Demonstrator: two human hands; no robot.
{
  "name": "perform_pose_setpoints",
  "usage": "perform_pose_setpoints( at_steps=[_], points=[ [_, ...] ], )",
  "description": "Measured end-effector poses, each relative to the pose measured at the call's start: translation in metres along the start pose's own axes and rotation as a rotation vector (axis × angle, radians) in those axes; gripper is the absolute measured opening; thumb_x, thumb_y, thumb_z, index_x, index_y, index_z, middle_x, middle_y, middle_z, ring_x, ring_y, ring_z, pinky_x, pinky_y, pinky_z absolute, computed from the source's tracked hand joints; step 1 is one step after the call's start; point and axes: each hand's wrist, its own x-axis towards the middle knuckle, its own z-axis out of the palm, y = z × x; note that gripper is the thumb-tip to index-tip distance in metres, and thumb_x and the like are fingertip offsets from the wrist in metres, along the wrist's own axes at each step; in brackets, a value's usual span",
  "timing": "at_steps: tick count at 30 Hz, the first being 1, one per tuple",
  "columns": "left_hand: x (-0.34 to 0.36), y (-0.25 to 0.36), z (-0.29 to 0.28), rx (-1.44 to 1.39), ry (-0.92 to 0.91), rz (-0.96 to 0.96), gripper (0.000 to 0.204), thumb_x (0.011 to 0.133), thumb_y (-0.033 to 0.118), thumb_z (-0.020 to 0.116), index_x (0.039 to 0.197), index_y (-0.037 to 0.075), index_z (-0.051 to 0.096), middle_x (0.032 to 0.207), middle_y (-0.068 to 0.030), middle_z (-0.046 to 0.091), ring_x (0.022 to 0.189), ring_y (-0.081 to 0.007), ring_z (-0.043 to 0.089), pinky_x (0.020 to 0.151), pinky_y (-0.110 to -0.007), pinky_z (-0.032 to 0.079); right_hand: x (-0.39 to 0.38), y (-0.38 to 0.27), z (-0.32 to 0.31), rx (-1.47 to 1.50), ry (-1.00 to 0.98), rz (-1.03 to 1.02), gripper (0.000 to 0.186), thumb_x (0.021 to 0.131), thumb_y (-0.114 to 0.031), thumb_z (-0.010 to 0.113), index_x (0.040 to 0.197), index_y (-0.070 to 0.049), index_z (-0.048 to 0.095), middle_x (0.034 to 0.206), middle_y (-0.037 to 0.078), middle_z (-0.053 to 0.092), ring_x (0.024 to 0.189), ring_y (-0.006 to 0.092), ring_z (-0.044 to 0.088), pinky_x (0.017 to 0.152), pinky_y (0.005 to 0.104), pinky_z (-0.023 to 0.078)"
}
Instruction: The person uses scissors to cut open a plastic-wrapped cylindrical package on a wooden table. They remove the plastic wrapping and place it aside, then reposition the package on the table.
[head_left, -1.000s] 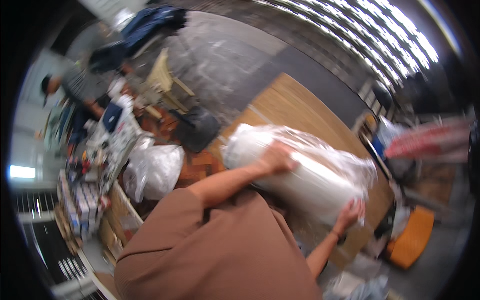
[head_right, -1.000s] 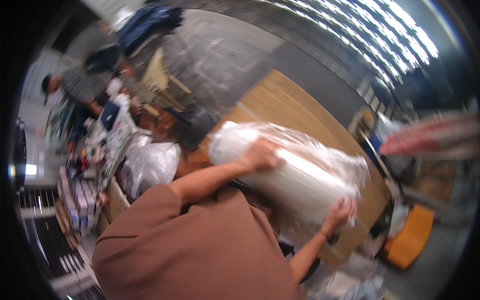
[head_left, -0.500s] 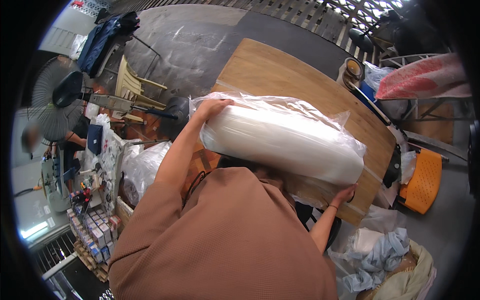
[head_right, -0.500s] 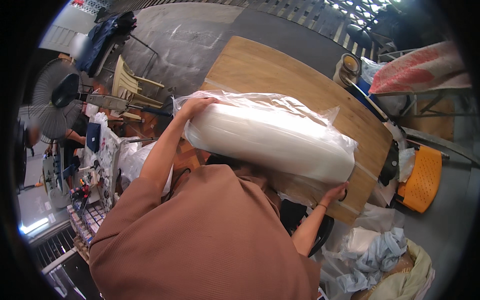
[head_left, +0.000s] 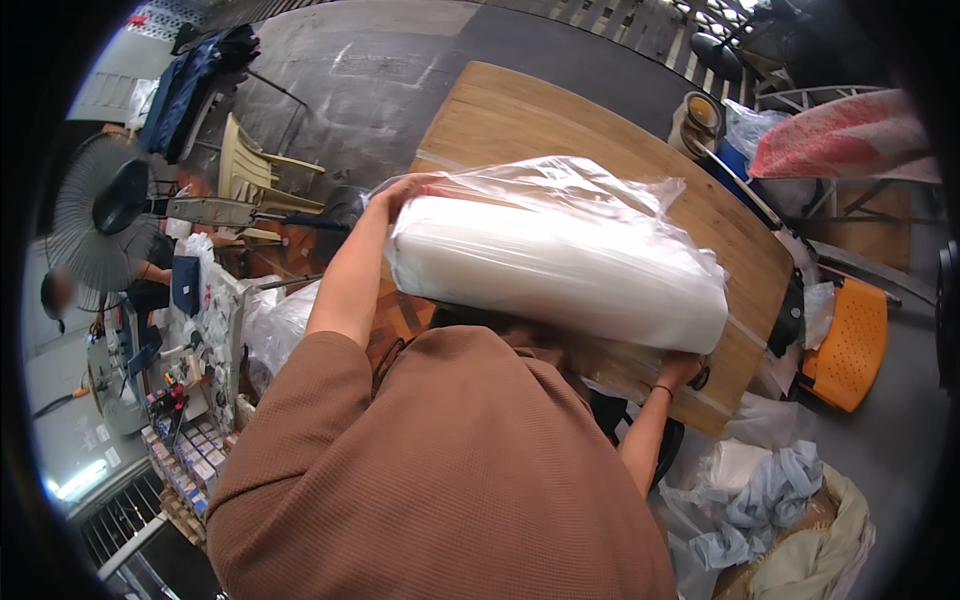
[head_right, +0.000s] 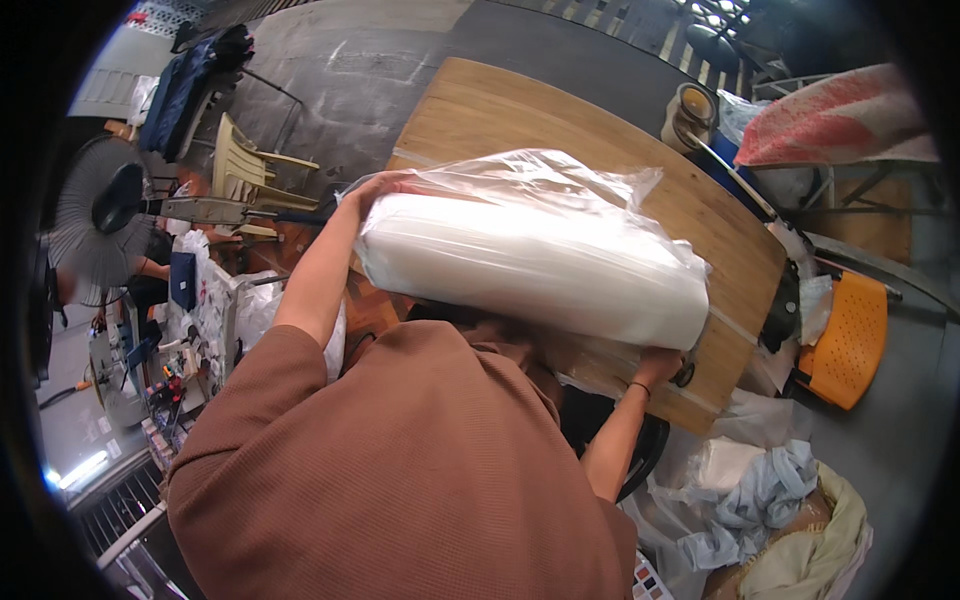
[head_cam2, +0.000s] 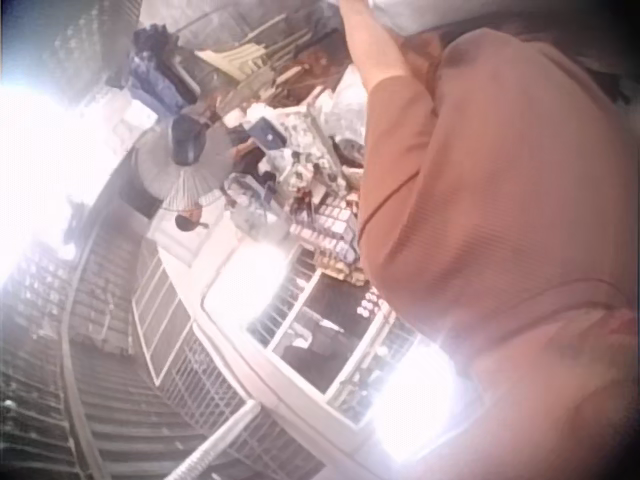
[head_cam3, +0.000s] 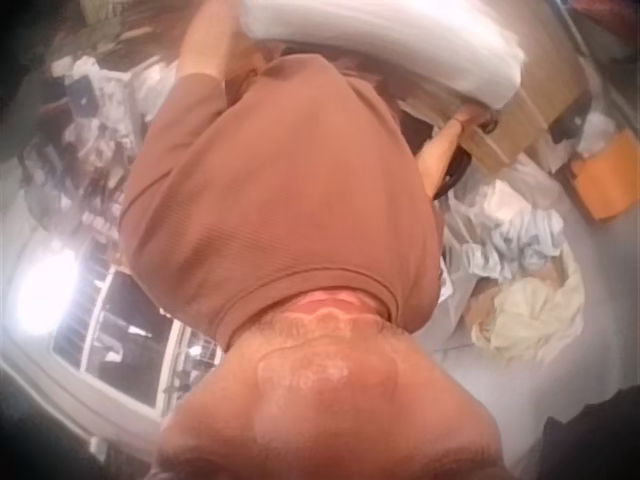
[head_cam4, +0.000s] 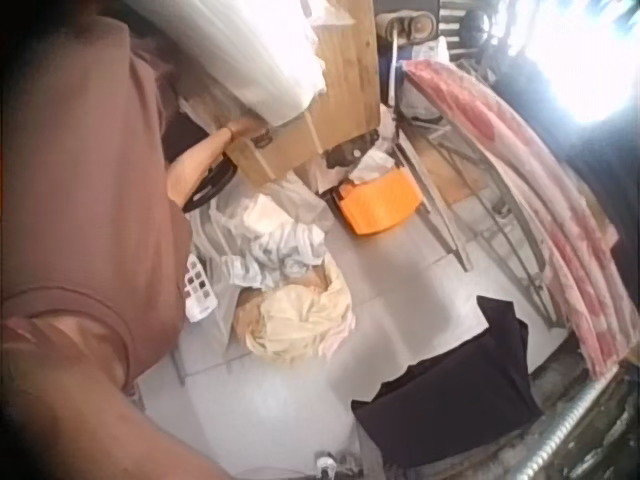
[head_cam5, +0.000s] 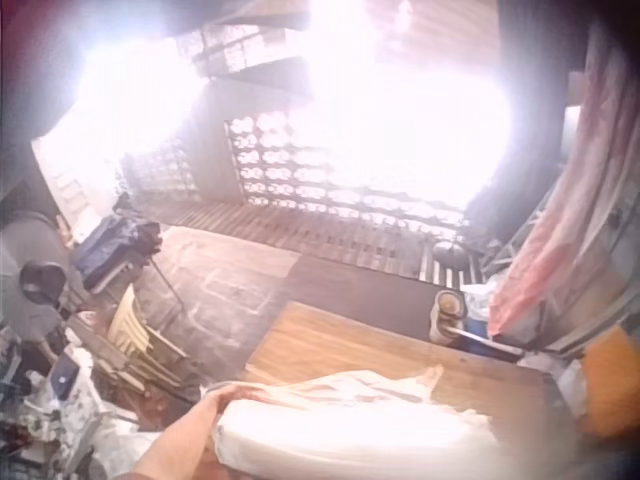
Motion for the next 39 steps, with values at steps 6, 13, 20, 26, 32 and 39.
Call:
perform_pose_setpoints(
  at_steps=[6,13,20,26,32,39],
  points=[
    [0.045,0.006,-0.021,0.168,0.065,-0.063,0.042,0.094,0.042,0.069,0.114,0.005,0.074,0.105,-0.0092,0.075,0.087,-0.0196,0.069,0.082,-0.034,0.056,0.014,0.048,0.022,0.029,-0.088,0.062,0.027,0.087,-0.018,0.068,0.106,0.001,0.073,0.103,0.028,0.072,0.095,0.0464,0.070,0.083,0.0485,0.056],
    [0.012,0.046,0.034,1.512,-0.194,-0.037,0.039,0.100,0.026,0.060,0.137,0.014,0.067,0.132,-0.0090,0.070,0.111,-0.0216,0.069,0.097,-0.036,0.053,-0.007,-0.105,-0.111,0.349,0.492,-0.126,0.035,0.092,-0.001,0.055,0.127,0.001,0.061,0.128,0.020,0.062,0.117,0.0347,0.059,0.101,0.0428,0.047],
    [0.045,0.030,0.123,1.545,0.016,0.263,0.054,0.097,0.056,0.052,0.126,0.015,0.072,0.125,-0.0197,0.070,0.118,-0.0331,0.064,0.101,-0.043,0.047,0.044,-0.236,-0.102,0.246,-0.279,-0.677,0.034,0.094,-0.033,0.064,0.114,-0.007,0.075,0.123,0.016,0.069,0.119,0.0375,0.061,0.107,0.0473,0.044],
    [0.018,0.022,0.147,1.423,-0.084,0.209,0.073,0.101,0.065,0.039,0.132,0.005,0.067,0.134,-0.0263,0.064,0.124,-0.0396,0.060,0.107,-0.044,0.043,0.123,-0.273,-0.043,-0.175,-1.025,-0.381,0.067,0.092,-0.064,0.053,0.124,-0.009,0.073,0.139,0.020,0.063,0.130,0.0394,0.057,0.110,0.0471,0.043],
    [-0.039,-0.033,0.154,1.523,0.141,0.590,0.064,0.102,0.056,0.042,0.128,0.002,0.064,0.118,-0.0266,0.069,0.114,-0.0414,0.063,0.101,-0.047,0.046,0.098,-0.298,-0.044,-0.187,-1.195,-0.550,0.079,0.093,-0.073,0.046,0.128,-0.007,0.071,0.141,0.021,0.061,0.133,0.0400,0.055,0.111,0.0453,0.042],
    [-0.099,-0.114,0.165,1.494,0.569,1.028,0.059,0.097,0.047,0.057,0.136,0.001,0.058,0.134,-0.0196,0.062,0.127,-0.0368,0.056,0.109,-0.046,0.041,0.015,-0.261,-0.090,0.021,-0.415,-0.807,0.052,0.093,-0.057,0.061,0.117,-0.013,0.076,0.144,0.019,0.058,0.136,0.0401,0.049,0.111,0.0493,0.041]
  ],
)
